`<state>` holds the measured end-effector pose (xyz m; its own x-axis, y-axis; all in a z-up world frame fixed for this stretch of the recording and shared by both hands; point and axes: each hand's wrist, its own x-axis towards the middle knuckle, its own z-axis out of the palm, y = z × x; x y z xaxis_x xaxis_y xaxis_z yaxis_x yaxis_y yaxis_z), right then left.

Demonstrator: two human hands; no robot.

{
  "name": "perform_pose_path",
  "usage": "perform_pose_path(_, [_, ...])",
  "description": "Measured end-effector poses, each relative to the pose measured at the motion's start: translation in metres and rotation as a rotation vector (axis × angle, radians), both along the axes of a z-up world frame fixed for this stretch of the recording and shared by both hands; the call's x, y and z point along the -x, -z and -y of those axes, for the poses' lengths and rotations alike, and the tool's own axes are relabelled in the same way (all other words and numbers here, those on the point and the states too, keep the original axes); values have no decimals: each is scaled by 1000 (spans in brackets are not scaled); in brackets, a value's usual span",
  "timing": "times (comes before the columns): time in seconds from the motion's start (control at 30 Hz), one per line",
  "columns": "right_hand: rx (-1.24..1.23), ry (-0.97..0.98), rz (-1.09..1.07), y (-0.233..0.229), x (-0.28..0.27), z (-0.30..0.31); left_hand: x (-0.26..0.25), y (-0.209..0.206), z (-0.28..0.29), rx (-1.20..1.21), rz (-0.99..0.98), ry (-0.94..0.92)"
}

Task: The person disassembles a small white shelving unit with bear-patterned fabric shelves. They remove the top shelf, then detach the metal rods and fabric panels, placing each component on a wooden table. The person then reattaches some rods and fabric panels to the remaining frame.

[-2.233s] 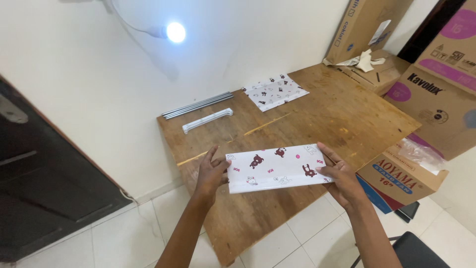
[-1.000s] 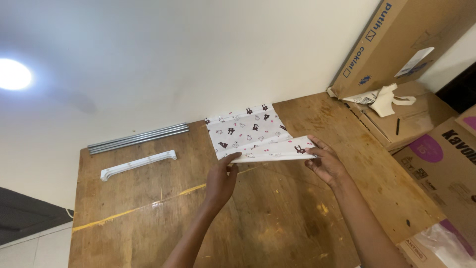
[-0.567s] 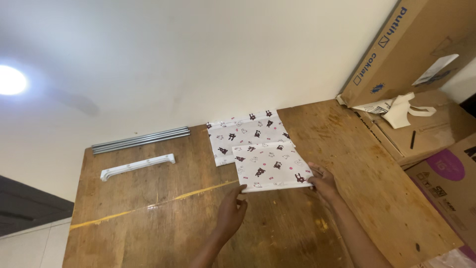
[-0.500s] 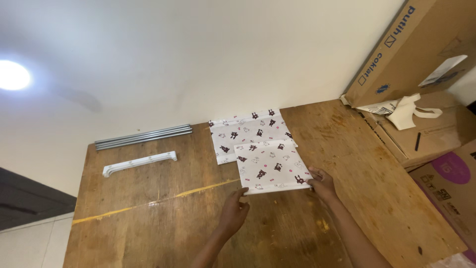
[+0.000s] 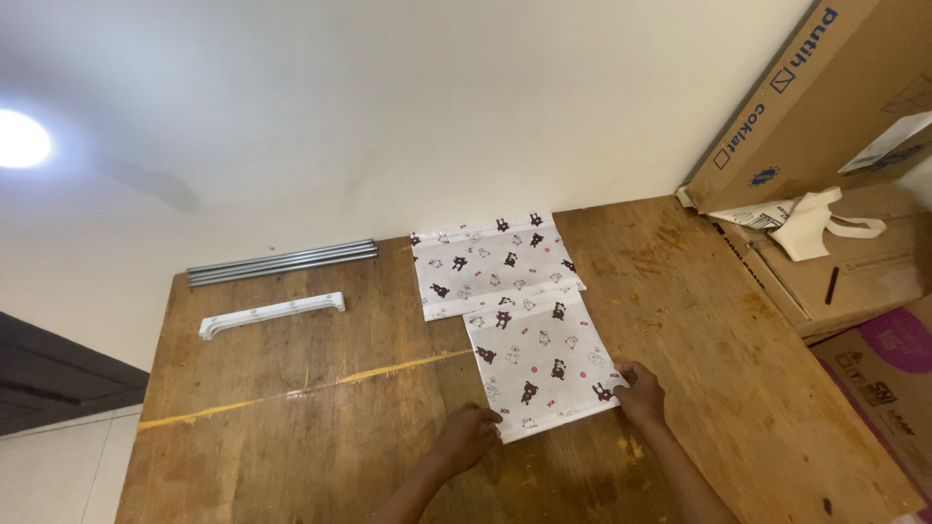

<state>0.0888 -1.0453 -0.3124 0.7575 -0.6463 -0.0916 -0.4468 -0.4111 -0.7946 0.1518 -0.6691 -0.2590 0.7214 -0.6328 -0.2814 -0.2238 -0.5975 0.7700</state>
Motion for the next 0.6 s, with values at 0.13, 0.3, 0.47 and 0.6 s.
perform_pose_path(0.13, [-16,-37,0,-5,17,-6,9,-16,7,-222,254,47])
perform_pose_path(0.3, [265,-120,-150,-15,25,-16,10,-25,20,-367,248,207])
perform_pose_path(0.47, [407,-105,-362,-26,35,-30,20,-18,22,-467,289,313])
perform_pose_path(0.6, [489,-96,-303,-32,49,-53,32,-9,19,-453,317,305])
